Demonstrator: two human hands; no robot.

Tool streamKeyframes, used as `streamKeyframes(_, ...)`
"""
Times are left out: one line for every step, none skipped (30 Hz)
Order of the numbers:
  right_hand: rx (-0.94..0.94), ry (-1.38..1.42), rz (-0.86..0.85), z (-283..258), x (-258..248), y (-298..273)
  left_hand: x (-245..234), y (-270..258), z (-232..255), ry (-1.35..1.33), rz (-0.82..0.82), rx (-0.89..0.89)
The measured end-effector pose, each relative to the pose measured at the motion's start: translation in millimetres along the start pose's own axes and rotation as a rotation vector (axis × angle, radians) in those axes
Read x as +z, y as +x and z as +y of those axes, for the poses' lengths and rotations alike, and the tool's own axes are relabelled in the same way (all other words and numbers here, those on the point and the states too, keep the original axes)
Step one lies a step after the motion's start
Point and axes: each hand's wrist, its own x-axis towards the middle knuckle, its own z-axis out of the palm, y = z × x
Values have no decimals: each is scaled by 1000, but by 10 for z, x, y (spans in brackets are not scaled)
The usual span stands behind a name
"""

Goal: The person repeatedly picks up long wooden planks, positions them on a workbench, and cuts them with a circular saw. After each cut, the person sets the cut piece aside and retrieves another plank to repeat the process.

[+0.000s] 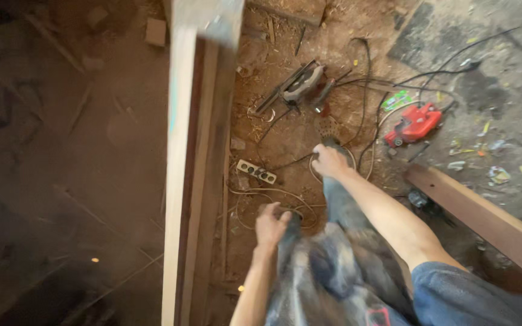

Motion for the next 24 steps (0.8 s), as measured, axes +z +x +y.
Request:
streamKeyframes(28,-10,-11,170,-70,257,170,215,136,-31,-39,-3)
streamKeyframes(56,-20,-22,298,-91,534,338,427,270,-63,-77,-8)
streamKeyframes(80,-59,-66,431,-92,792,504,620,398,-102,-119,-12)
streamKeyframes(102,-98,-110,561,-72,1046,630,813,506,-116,-118,-23)
streamKeyframes(120,-142,-149,694,-47,1328,769,1035,619,-134,-113,-28)
streamKeyframes(99,-209,-134,804,19,1608,895,1247,727,-153,-109,-33)
streamKeyframes(77,-274,-120,895,113,1896,1004,1460,831,-225,-92,-73)
streamKeyframes(53,-338,-106,998,219,2161,1106,1666,927,-296,-74,-113)
streamKeyframes(41,-359,-115,1102,336,2424,1190,1879,999,-368,-49,-151)
streamKeyframes(28,-380,-123,1203,475,2667,1262,2087,1047,-383,-40,-163)
streamKeyframes(15,-403,-135,1312,634,2862,1340,2260,1077,-401,-31,-179)
streamKeyframes(-30,-456,-128,1407,811,3036,1404,2400,1084,-418,-21,-195)
streamKeyframes(-76,-513,-116,1512,964,3220,1473,2536,1089,-425,-28,-213)
streamKeyframes(-123,-569,-103,1607,1123,3360,1531,2646,1078,-433,-34,-231)
streamKeyframes(-140,-641,-110,1691,1268,3502,1591,2742,1055,-442,-39,-244)
streamKeyframes(-158,-713,-118,1765,1401,3610,1638,2785,1020,-451,-41,-260)
streamKeyframes(-178,-784,-118,1823,1506,3740,1678,2839,974,-460,-39,-269)
streamKeyframes(-157,-801,-189,1885,1581,3823,1714,2860,924,-469,-37,-279)
streamKeyframes(-140,-819,-254,1932,1625,3913,1746,2865,872,-465,-30,-289)
streamKeyframes(-122,-838,-319,1944,1665,3991,1763,2856,806,-460,-24,-300)
streamKeyframes(-127,-847,-325,1937,1689,4047,1779,2834,736,-459,-15,-312)
streamKeyframes(-132,-857,-331,1916,1694,4091,1789,2804,659,-457,-13,-335)
streamKeyframes(-133,-869,-348,1926,1674,4049,1815,2713,598,-458,-18,-365)
streamKeyframes(-142,-859,-350,1916,1640,3989,1835,2610,539,-459,-24,-396)
